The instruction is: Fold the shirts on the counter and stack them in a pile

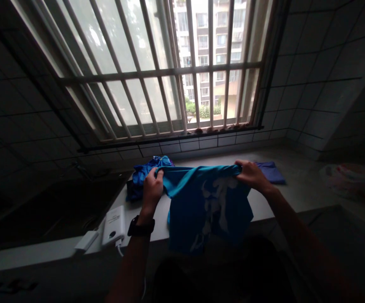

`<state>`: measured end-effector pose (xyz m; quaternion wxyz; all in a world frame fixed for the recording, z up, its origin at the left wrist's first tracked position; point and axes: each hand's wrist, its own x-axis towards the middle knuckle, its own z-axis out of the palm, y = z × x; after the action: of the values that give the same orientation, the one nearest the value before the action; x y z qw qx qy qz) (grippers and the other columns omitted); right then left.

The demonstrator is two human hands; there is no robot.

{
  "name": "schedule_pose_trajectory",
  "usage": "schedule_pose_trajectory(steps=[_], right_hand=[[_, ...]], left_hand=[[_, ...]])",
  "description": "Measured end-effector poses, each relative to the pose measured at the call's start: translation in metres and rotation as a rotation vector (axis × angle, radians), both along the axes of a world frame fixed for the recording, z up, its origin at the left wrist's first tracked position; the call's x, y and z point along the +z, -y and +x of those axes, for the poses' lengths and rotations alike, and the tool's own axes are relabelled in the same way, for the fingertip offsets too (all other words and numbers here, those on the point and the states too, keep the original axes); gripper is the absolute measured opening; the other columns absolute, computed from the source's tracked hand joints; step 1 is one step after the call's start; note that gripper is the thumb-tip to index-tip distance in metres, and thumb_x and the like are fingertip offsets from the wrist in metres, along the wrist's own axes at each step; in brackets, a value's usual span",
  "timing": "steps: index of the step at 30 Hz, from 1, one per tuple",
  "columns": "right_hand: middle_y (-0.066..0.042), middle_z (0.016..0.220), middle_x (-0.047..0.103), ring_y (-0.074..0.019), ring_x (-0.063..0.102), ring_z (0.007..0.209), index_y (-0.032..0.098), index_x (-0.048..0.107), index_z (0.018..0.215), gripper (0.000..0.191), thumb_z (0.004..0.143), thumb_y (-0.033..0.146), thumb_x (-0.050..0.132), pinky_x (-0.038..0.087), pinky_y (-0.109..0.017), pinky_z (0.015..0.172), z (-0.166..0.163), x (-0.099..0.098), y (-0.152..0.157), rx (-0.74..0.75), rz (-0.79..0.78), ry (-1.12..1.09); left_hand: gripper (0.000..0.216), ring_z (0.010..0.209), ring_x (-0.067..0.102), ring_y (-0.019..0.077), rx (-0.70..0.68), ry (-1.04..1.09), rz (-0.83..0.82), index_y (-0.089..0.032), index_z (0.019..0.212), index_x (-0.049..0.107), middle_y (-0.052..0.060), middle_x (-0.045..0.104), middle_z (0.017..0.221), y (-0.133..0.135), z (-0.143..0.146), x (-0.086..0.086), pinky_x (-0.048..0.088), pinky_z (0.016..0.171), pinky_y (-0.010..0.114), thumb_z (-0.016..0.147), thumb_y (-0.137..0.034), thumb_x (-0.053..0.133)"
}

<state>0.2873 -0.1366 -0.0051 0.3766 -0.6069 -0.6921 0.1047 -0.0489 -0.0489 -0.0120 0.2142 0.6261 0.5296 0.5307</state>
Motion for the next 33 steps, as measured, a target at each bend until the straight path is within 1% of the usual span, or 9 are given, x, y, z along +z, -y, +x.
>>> schedule_pose_trajectory(steps=[2, 6, 9, 13, 17, 21, 24, 27, 33], right_hand=[[-0.005, 0.072, 0.063, -0.0206, 0.056, 0.077, 0.021, 0.059, 0.067, 0.007, 0.073, 0.022, 0.061, 0.042, -0.031, 0.07, -0.002, -0.005, -0.005, -0.171, 0.11, 0.124], [-0.004, 0.077, 0.068, -0.0196, 0.059, 0.077, 0.02, 0.065, 0.069, 0.005, 0.071, 0.02, 0.061, 0.043, -0.029, 0.071, -0.001, -0.01, -0.009, -0.045, 0.019, 0.107], [-0.001, 0.068, 0.063, -0.0169, 0.057, 0.064, 0.02, 0.064, 0.068, 0.015, 0.075, 0.034, 0.065, 0.044, -0.027, 0.059, 0.011, -0.012, 0.001, 0.196, -0.259, -0.122], [-0.004, 0.081, 0.07, -0.0215, 0.066, 0.072, 0.019, 0.071, 0.09, 0.045, 0.057, 0.047, 0.084, 0.052, -0.031, 0.061, 0.028, -0.02, 0.021, 0.589, -0.483, -0.495], [-0.003, 0.082, 0.07, -0.0207, 0.066, 0.073, 0.022, 0.069, 0.09, 0.04, 0.062, 0.05, 0.078, 0.054, -0.033, 0.065, 0.019, -0.028, 0.003, 0.222, -0.158, -0.713], [0.0, 0.074, 0.066, -0.0185, 0.061, 0.069, 0.019, 0.067, 0.083, 0.037, 0.065, 0.05, 0.076, 0.05, -0.029, 0.065, 0.004, -0.037, -0.033, -0.068, 0.039, -0.529], [-0.002, 0.077, 0.068, -0.0202, 0.062, 0.073, 0.019, 0.069, 0.082, 0.036, 0.071, 0.053, 0.071, 0.05, -0.032, 0.069, 0.005, -0.045, -0.041, 0.003, 0.007, -0.452], [-0.004, 0.081, 0.071, -0.0229, 0.064, 0.081, 0.02, 0.071, 0.078, 0.03, 0.075, 0.05, 0.069, 0.051, -0.035, 0.077, 0.009, -0.048, -0.036, -0.007, 0.038, -0.388], [-0.004, 0.09, 0.073, -0.0189, 0.065, 0.08, 0.018, 0.074, 0.098, 0.037, 0.079, 0.05, 0.07, 0.052, -0.03, 0.071, -0.003, -0.033, -0.024, 0.398, -0.169, -0.505]], left_hand=[[0.028, 0.059, 0.05, 0.0165, -0.042, 0.115, -0.118, -0.023, 0.075, 0.054, -0.003, 0.051, 0.062, -0.003, 0.004, -0.007, 0.04, 0.058, 0.028, 0.089, -0.047, 0.056], [0.038, 0.056, 0.05, 0.0123, -0.266, 0.363, -0.263, -0.021, 0.08, 0.052, -0.006, 0.049, 0.063, 0.003, 0.017, -0.016, 0.043, 0.057, 0.025, 0.081, -0.057, 0.065], [0.038, 0.056, 0.054, 0.0107, -0.446, 0.406, -0.361, -0.019, 0.082, 0.055, -0.006, 0.055, 0.065, 0.01, 0.02, -0.018, 0.046, 0.056, 0.024, 0.07, -0.048, 0.077], [0.026, 0.064, 0.062, 0.0149, -0.394, 0.254, -0.291, -0.02, 0.079, 0.061, 0.0, 0.063, 0.071, 0.019, 0.006, -0.024, 0.053, 0.061, 0.028, 0.072, -0.042, 0.075], [0.028, 0.114, 0.064, 0.0249, -0.373, 0.152, -0.015, -0.025, 0.101, 0.069, 0.008, 0.071, 0.116, 0.024, -0.006, -0.032, 0.056, 0.097, 0.041, 0.074, -0.032, 0.076], [0.025, 0.116, 0.067, 0.0246, -0.367, 0.34, -0.108, -0.021, 0.108, 0.062, 0.012, 0.07, 0.119, 0.003, 0.008, -0.041, 0.055, 0.102, 0.046, 0.085, -0.028, 0.067], [0.047, 0.11, 0.07, 0.0244, -0.414, 0.421, -0.288, -0.019, 0.12, 0.054, 0.015, 0.068, 0.12, -0.016, 0.019, -0.064, 0.058, 0.097, 0.045, 0.079, -0.025, 0.077], [0.074, 0.113, 0.068, 0.0293, -0.464, 0.17, -0.419, -0.019, 0.124, 0.054, 0.017, 0.066, 0.123, -0.021, 0.027, -0.098, 0.057, 0.095, 0.048, 0.061, -0.024, 0.092], [0.094, 0.129, 0.059, 0.0365, -0.489, -0.104, -0.324, -0.016, 0.14, 0.051, 0.023, 0.06, 0.137, -0.004, 0.059, -0.136, 0.048, 0.107, 0.051, 0.06, -0.044, 0.092]])
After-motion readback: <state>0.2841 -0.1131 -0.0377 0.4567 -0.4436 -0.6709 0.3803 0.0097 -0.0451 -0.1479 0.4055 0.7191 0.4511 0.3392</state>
